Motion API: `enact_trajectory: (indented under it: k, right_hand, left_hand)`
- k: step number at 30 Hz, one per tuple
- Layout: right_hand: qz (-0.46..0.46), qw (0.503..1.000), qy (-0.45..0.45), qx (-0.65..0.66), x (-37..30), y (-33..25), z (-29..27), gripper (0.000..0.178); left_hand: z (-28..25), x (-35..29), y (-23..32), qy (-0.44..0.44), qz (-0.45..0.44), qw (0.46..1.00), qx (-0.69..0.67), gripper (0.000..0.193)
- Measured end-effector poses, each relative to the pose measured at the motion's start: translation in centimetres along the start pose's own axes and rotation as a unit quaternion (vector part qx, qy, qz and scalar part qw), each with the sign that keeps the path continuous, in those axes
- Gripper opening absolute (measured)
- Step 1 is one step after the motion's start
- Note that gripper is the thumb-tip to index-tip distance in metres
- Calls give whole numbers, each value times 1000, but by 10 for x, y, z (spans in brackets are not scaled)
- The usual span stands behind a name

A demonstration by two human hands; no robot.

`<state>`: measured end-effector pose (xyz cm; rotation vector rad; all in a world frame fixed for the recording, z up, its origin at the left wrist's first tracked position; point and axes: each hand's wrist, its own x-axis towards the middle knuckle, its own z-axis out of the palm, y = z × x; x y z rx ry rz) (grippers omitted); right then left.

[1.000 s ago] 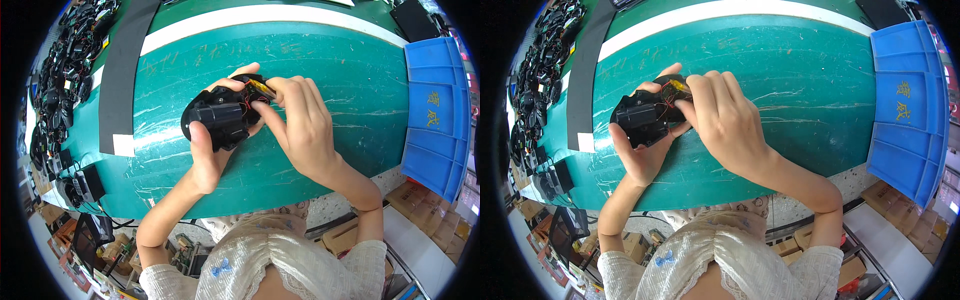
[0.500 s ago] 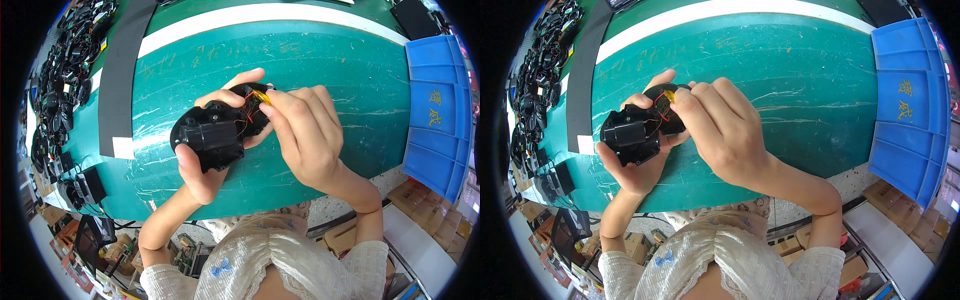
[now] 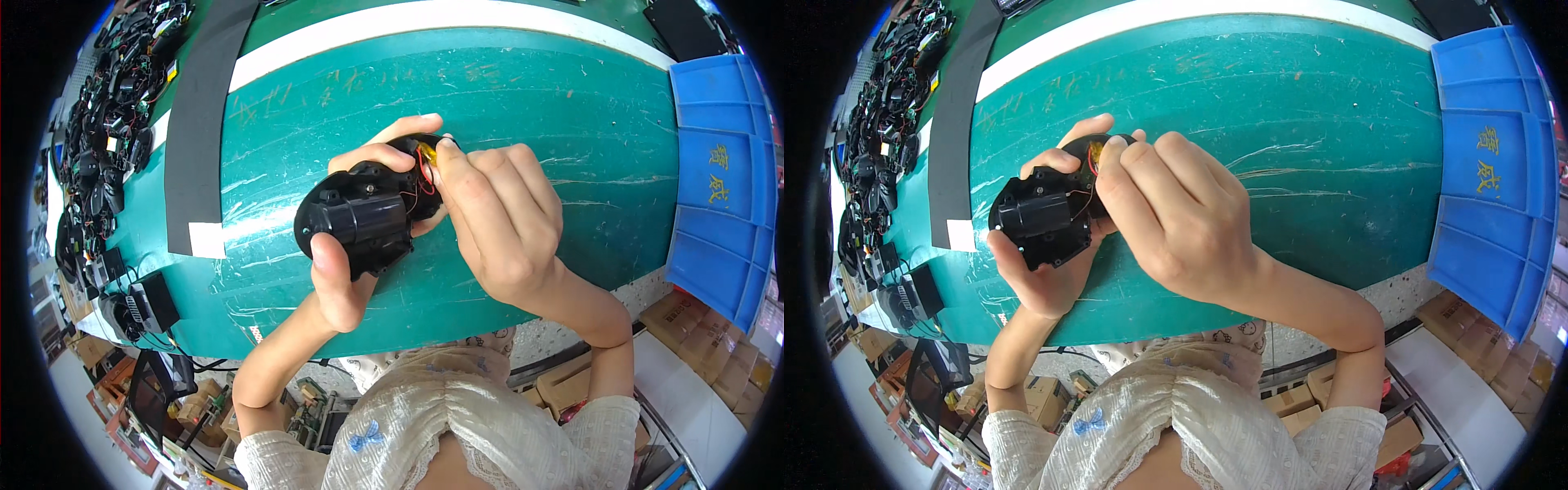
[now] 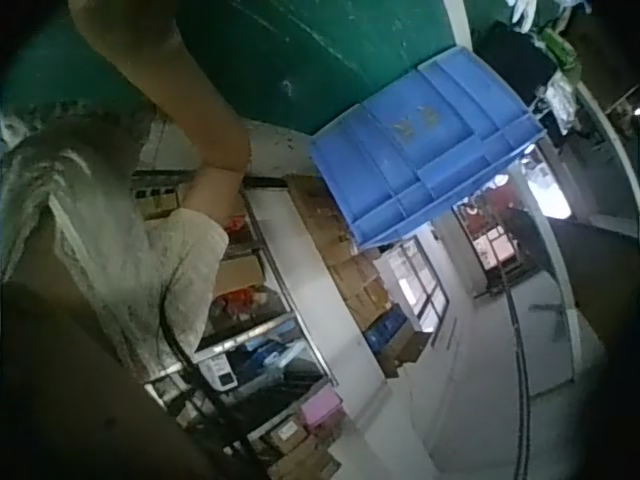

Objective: The person assembles a small electronic device by connecting a battery to the internal circuit board and securing it with tape. The person handles the device casing, wires, and a battery, performing the assembly by hand on a green workbench.

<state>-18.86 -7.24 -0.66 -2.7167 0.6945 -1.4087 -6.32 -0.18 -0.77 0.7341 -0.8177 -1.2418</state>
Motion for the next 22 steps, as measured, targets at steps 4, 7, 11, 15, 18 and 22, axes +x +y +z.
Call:
enact_trajectory:
  k: [4, 7, 11, 15, 18, 22]
  right_hand:
    - [-8, 999, 34, -10, -5, 3, 6, 22]
    - [37, 998, 21, 45, -4, 3, 5, 26]
    - [82, 992, -27, 90, -1, 4, -4, 36]
    - [129, 984, 2, 123, 2, 1, -4, 35]
    - [154, 977, -18, 147, 2, 6, -9, 36]
    - [88, 988, -22, 129, 3, 6, -11, 34]
  left_hand:
    - [-5, 3, 0, -11, 2, 1000, -18, 75]
    - [-5, 4, 2, -2, -8, 999, -38, 75]
    - [-9, 2, 4, -28, -35, 997, -63, 76]
    - [-8, 4, 6, -12, -45, 996, -82, 75]
    - [-6, 5, 8, -20, -46, 993, -111, 75]
    - [-8, 5, 8, -34, -37, 993, -106, 73]
